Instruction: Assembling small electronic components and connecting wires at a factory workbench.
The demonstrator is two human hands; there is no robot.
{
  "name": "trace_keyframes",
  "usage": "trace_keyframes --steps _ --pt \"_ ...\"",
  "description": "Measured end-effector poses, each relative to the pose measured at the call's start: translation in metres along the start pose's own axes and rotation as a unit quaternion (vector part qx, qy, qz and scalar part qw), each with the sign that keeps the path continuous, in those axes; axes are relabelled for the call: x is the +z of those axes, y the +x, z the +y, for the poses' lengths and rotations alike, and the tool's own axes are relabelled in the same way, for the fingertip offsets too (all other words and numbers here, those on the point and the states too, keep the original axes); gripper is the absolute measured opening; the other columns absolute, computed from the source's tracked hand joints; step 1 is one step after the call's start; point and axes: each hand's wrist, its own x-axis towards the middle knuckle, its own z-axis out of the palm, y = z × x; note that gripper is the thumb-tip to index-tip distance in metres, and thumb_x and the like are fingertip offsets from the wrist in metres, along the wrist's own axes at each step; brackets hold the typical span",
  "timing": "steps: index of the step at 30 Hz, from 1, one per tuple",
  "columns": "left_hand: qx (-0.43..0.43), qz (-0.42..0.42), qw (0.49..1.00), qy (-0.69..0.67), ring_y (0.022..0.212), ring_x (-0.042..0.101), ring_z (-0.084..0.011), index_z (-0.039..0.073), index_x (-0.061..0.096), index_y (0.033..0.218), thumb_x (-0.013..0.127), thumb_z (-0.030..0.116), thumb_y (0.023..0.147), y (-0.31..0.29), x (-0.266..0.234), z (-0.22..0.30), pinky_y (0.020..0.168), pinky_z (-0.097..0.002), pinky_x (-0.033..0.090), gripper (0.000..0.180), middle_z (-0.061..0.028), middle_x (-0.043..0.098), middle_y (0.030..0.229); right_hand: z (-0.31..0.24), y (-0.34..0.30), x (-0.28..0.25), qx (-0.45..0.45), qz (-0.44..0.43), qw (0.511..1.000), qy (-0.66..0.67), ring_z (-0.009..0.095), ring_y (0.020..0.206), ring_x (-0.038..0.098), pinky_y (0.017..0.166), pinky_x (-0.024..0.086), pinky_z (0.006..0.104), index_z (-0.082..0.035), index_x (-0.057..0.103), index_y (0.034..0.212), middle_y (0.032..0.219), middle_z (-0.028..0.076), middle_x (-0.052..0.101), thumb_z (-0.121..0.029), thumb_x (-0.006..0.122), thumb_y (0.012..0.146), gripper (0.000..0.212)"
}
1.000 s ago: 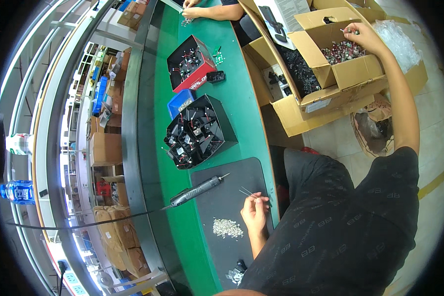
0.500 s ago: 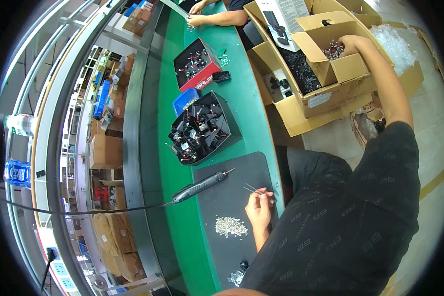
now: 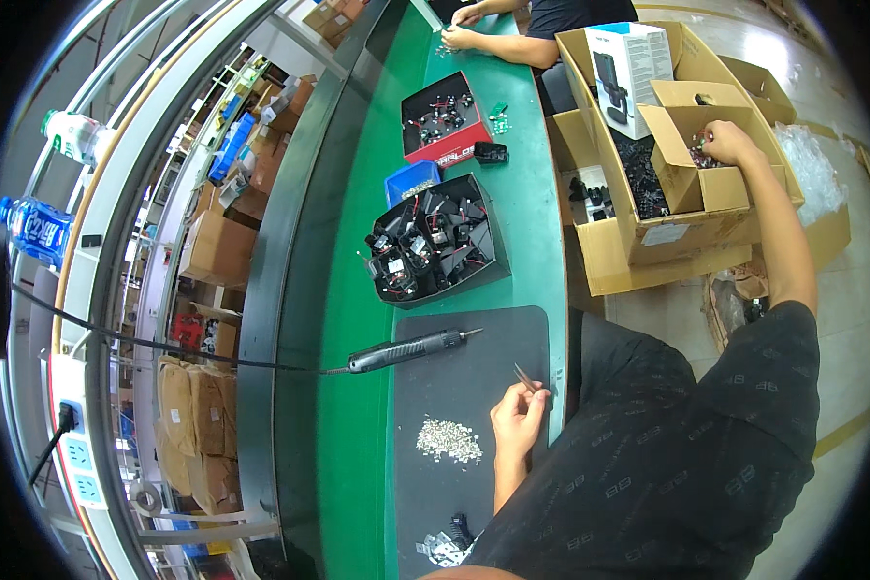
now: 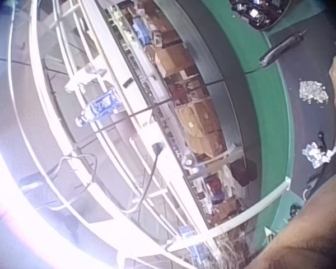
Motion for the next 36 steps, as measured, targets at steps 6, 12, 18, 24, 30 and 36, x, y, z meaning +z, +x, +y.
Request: trace_keyframes --steps 6,12,18,24,30,36 --pt "-0.005 -0.015 1.0 -0.002 0.073 0.066 -0.0092 -0.003 0.062 0.094 0.065 0.004 0.085 0.004 0.0 0.009 0.067 -0.0234 0.051 0.012 -0.0065 0.069 0.081 0.032 -0.004 -0.015 0.003 0.029 0.996 0.083 0.033 0.082 0.062 0.077 0.048 0.0409 0.003 0.058 0.088 0.085 0.021 0.063 -0.018 0.057 0.079 0.023" --pt "-0.006 0.005 1.0 -0.01 0.067 0.063 -0.0071 -0.002 0.063 0.094 0.067 0.005 0.084 0.003 0.004 0.002 0.064 -0.0224 0.05 0.013 -0.0042 0.068 0.076 0.019 -0.012 -0.026 0.119 -0.038 0.931 0.343 0.019 0.066 0.06 0.064 0.051 0.034 -0.001 0.06 0.09 0.08 0.01 0.063 -0.018 0.056 0.079 0.02" --pt "-0.014 -0.008 1.0 -0.015 0.074 0.064 -0.0092 -0.003 0.061 0.094 0.062 0.001 0.086 0.003 0.003 0.0 0.067 -0.0232 0.051 0.009 -0.0062 0.068 0.082 -0.005 -0.002 -0.016 0.024 -0.166 0.983 0.078 0.027 0.091 0.063 0.083 0.05 0.0361 -0.001 0.061 0.104 0.098 0.014 0.067 -0.026 0.067 0.07 0.043" --pt "-0.006 -0.007 0.999 -0.037 0.076 0.065 -0.0113 -0.004 0.06 0.092 0.062 0.001 0.086 0.002 0.004 0.001 0.067 -0.0247 0.052 0.008 -0.0098 0.067 0.089 -0.008 0.009 -0.002 -0.012 -0.169 0.985 -0.016 0.027 0.085 0.065 0.074 0.051 0.0355 -0.003 0.066 0.09 0.09 0.013 0.068 -0.017 0.072 0.059 0.035" --pt "-0.017 -0.01 0.999 -0.026 0.076 0.066 -0.0119 -0.004 0.06 0.091 0.062 0.002 0.086 0.003 0.0 0.006 0.068 -0.0248 0.052 0.007 -0.0091 0.068 0.087 -0.017 0.001 -0.014 0.031 -0.107 0.988 0.106 0.02 0.063 0.063 0.057 0.051 0.0338 -0.003 0.062 0.085 0.073 0.011 0.065 -0.011 0.066 0.064 0.023" --pt "0.002 -0.02 1.0 -0.013 0.075 0.065 -0.01 -0.004 0.06 0.092 0.062 0.002 0.086 0.002 0.0 0.006 0.067 -0.0234 0.051 0.009 -0.0086 0.068 0.086 0.006 -0.011 -0.033 0.09 -0.115 0.911 0.386 0.007 0.047 0.044 0.038 0.035 0.0219 -0.01 0.05 0.089 0.062 -0.003 0.044 -0.005 0.053 0.072 0.018"
